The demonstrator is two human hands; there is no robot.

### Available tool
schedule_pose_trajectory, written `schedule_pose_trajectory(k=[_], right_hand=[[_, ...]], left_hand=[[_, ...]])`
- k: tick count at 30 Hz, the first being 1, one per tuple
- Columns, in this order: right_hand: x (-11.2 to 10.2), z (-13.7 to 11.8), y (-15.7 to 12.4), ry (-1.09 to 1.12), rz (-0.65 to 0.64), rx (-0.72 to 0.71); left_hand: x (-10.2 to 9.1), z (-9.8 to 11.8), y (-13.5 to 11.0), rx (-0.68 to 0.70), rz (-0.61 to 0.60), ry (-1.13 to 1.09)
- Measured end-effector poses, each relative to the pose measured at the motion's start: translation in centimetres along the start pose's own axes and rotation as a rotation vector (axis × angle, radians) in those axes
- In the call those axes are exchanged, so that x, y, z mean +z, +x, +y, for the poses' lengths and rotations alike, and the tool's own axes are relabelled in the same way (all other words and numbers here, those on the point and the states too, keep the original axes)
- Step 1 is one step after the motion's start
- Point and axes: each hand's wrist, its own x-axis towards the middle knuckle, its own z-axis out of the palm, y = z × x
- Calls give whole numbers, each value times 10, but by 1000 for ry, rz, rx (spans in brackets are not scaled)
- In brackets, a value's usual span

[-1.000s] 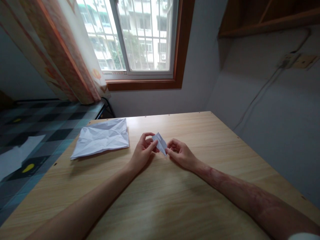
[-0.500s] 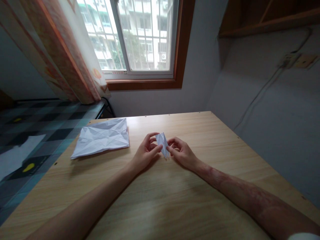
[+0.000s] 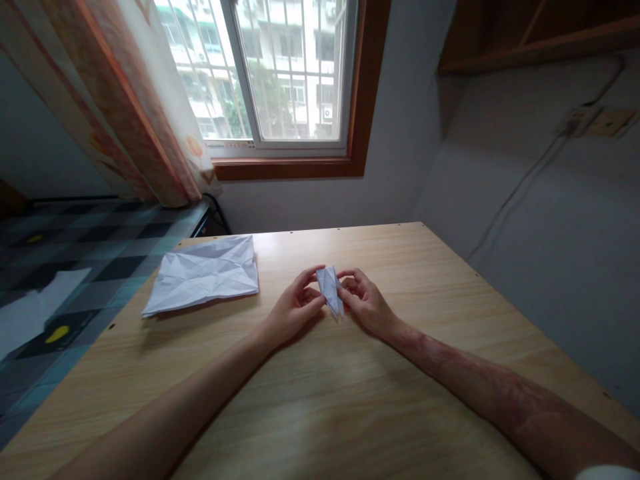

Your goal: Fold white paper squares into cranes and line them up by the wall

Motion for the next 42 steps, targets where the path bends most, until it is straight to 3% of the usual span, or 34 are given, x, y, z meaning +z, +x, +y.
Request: schedule_pose_trajectory(k=[13,17,26,31,38,42], right_hand=[[-1,-7,-5,1,-75,-52],[1,-8,-6,-95,-75,-84],[4,-9,-4,-195,69,-124],[1,-10,-4,-297,131,-268],[0,-14,-5,-368,84,-389],[-2,-8,-2,-336,126,-355]], left_hand=[[0,8,2,1,107,42],[-2,7,4,-25,117,23],[0,3,6,-18,82,19],[-1,0,6,-65,54,14],[0,2,4,-73,20,27],[0,7,1,-54,9,-8]])
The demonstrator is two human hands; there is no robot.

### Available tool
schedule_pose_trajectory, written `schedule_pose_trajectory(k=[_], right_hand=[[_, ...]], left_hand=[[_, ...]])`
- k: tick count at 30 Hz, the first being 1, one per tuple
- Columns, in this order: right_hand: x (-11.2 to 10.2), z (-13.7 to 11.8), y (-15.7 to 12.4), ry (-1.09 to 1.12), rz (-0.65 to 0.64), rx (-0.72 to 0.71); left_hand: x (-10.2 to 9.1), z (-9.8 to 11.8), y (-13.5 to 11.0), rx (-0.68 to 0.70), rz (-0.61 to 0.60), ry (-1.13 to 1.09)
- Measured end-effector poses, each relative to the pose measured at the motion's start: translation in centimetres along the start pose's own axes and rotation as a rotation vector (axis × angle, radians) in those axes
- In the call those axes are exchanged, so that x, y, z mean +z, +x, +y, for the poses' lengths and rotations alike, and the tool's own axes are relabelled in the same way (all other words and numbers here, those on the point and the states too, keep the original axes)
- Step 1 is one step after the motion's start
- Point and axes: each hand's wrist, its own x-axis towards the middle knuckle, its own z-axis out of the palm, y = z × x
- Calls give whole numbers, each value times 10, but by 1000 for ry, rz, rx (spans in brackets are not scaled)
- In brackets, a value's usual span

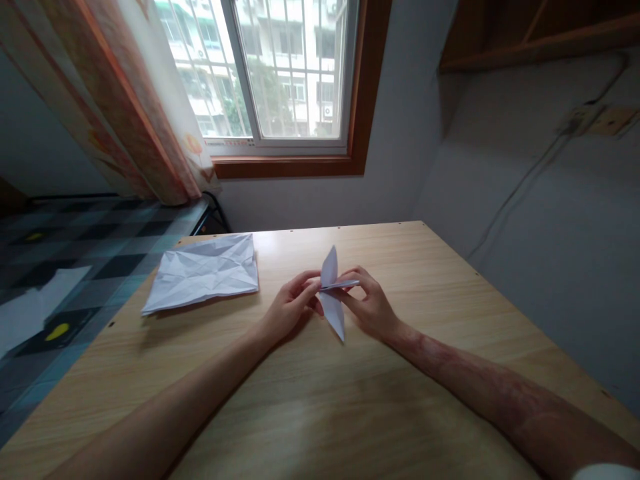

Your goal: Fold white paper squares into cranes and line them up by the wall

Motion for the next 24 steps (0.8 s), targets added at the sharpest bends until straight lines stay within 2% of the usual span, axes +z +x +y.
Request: schedule_pose_trajectory(k=[5,12,18,21,24], right_hand=[[1,10,0,22,41,185],[0,10,-2,104,-1,172],[1,5,0,105,-84,151],[0,2,0,128,-123,142],[-2,-1,-2,154,-109,157]], left_hand=[[-2,1,-6,35,-147,96],[-4,-1,-5,75,-187,35],[4,2,-4,63,-44,215],[3,1,-3,73,21,236],[-1,-1,-1,97,86,282]])
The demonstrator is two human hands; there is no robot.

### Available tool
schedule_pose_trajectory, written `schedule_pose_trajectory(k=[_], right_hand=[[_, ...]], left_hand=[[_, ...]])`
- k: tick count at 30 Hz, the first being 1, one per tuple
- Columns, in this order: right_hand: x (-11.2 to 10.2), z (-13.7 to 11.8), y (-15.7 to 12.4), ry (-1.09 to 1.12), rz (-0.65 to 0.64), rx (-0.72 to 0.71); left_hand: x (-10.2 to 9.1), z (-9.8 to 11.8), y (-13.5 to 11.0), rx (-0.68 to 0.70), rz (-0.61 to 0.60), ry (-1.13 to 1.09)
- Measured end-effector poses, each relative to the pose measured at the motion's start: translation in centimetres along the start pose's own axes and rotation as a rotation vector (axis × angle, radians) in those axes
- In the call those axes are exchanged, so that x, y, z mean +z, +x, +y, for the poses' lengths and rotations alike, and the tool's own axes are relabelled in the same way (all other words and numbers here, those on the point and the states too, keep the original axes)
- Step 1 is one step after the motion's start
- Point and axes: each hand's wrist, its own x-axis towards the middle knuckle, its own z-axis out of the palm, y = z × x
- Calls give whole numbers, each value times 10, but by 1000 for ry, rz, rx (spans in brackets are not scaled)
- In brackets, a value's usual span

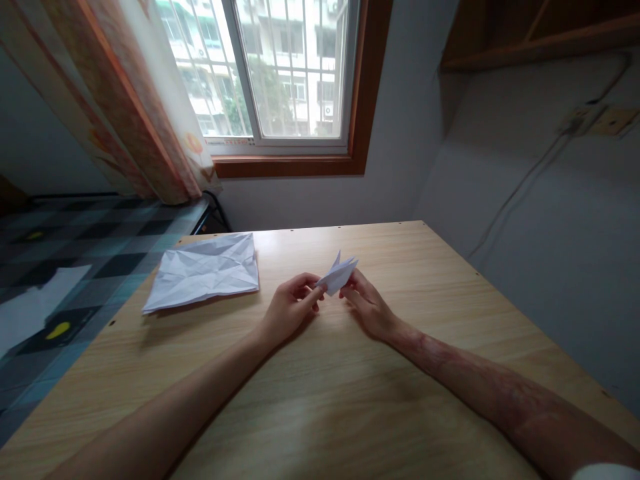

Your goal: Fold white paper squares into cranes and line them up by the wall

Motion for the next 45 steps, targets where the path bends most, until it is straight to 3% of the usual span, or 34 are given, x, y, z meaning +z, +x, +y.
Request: schedule_pose_trajectory(k=[3,6,12,19,27,31,37,45], right_hand=[[0,0,-1,-3,11,37],[1,3,0,-5,23,131],[2,9,4,64,119,133],[2,11,4,85,185,145],[0,15,1,57,200,123],[-2,13,2,-15,167,32],[-1,1,2,-48,36,-78],[2,-9,0,-92,-3,-44]], left_hand=[[-2,-3,2,82,69,49],[-1,-2,3,156,42,-11],[2,7,1,97,-99,-152],[1,1,1,79,-82,-116],[1,9,-1,70,-108,-114],[1,5,1,71,-117,-161],[3,6,0,136,-89,-25],[0,1,0,129,20,52]])
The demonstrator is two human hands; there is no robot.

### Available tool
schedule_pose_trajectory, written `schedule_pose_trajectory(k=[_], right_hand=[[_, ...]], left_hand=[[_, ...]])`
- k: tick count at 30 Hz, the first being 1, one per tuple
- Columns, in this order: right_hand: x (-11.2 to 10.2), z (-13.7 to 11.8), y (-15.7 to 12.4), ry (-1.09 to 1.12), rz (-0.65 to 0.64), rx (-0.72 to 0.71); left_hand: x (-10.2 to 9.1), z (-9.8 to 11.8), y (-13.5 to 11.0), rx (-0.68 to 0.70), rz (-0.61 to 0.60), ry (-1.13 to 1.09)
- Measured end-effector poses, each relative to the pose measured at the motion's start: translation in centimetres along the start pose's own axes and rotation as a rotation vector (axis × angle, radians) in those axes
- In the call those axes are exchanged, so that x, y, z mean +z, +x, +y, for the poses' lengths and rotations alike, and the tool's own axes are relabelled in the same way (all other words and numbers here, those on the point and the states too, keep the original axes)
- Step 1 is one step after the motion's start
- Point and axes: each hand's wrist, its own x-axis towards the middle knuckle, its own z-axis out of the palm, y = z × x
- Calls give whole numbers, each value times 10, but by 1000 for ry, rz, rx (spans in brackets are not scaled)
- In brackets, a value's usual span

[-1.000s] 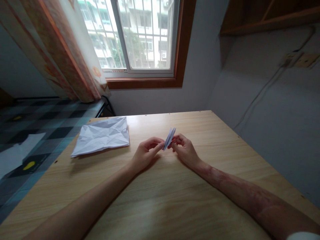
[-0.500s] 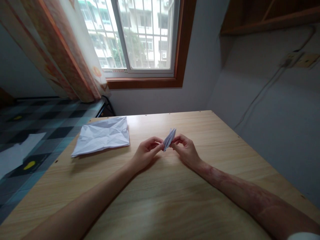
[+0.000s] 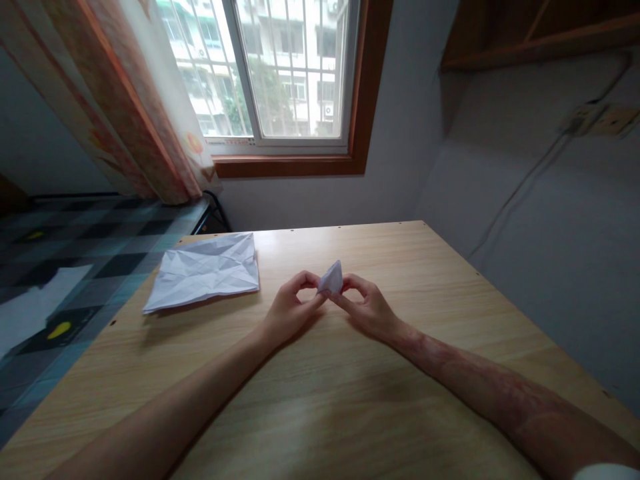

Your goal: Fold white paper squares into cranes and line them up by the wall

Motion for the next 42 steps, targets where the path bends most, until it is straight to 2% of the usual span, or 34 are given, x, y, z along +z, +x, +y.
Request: schedule_pose_trajectory(k=[5,11,17,21,27,31,37,42], right_hand=[[1,9,0,25,56,22],[0,17,-1,94,52,66],[1,10,-3,190,79,54],[-1,4,-3,151,102,6],[-1,9,-2,143,111,30],[-1,12,-2,153,112,21],[-1,8,0,106,217,-9],[-4,7,-2,168,149,30]], left_hand=[[2,-8,1,-81,-18,-224],[1,-1,1,-179,-179,-200],[1,-1,0,-198,-240,-252],[-1,-3,1,-214,-277,-198],[-2,-1,3,-197,-236,-134],[-2,0,2,-206,-265,-158],[-3,2,2,-217,-259,-158],[-3,5,4,-260,-257,-249]])
